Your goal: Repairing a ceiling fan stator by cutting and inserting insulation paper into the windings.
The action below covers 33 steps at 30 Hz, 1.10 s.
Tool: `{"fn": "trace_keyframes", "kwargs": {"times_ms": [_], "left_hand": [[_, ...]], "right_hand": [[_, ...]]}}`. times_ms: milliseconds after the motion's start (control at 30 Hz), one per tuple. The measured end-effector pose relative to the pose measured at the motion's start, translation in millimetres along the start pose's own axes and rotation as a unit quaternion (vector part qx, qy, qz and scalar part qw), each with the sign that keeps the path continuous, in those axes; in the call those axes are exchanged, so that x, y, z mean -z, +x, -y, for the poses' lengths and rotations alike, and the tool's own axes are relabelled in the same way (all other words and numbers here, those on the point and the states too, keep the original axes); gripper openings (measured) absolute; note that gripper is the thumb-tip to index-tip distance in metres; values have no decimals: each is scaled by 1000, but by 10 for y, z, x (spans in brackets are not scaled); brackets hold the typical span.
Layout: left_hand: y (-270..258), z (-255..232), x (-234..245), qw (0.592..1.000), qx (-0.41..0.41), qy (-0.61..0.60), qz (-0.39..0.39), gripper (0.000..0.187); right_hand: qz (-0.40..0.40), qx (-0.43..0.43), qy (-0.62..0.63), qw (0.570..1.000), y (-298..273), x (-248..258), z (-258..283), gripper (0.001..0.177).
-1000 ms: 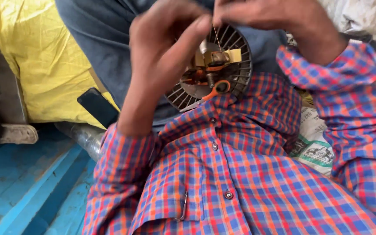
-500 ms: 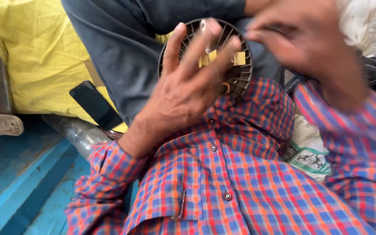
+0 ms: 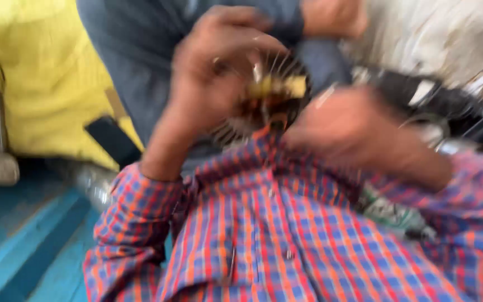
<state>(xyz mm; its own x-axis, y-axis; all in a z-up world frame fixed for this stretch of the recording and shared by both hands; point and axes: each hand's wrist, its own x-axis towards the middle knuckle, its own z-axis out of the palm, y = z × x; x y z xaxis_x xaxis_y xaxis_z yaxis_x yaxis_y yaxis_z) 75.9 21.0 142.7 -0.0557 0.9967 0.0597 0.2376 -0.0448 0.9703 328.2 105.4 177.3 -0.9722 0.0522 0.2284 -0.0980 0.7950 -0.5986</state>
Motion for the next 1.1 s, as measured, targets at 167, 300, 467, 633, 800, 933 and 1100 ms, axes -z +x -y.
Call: {"fn": "trace_keyframes", "kwargs": {"times_ms": [167,300,467,633,800,933,1100], "left_hand": [[-76,-479,-258,899,-312,308,-16,22],[4,-116,-357,978,-136,-89,-131,9],[369,392,46,985,-45,125,109,20],[-93,-108,-60,998,22,63,3,16],[-31,-450,-316,858,-300,416,23,14],[132,-193,-231,979,-122,-112,-121,4],[473,295,114,953,-24,97,287,17]], "right_hand": [[-108,-163,-76,978,-165,23,-702,13],[-223,-246,132,934,-13,-432,-1032,20],[-89,-41,-233,968,139,-320,-236,14],[100,-91,-131,982,-21,0,-34,4],[-98,-196,75,973,-261,-265,-987,13],[-200,-191,2,961,282,-155,-650,13],[24,-63,-201,977,310,-135,98,14]]}}
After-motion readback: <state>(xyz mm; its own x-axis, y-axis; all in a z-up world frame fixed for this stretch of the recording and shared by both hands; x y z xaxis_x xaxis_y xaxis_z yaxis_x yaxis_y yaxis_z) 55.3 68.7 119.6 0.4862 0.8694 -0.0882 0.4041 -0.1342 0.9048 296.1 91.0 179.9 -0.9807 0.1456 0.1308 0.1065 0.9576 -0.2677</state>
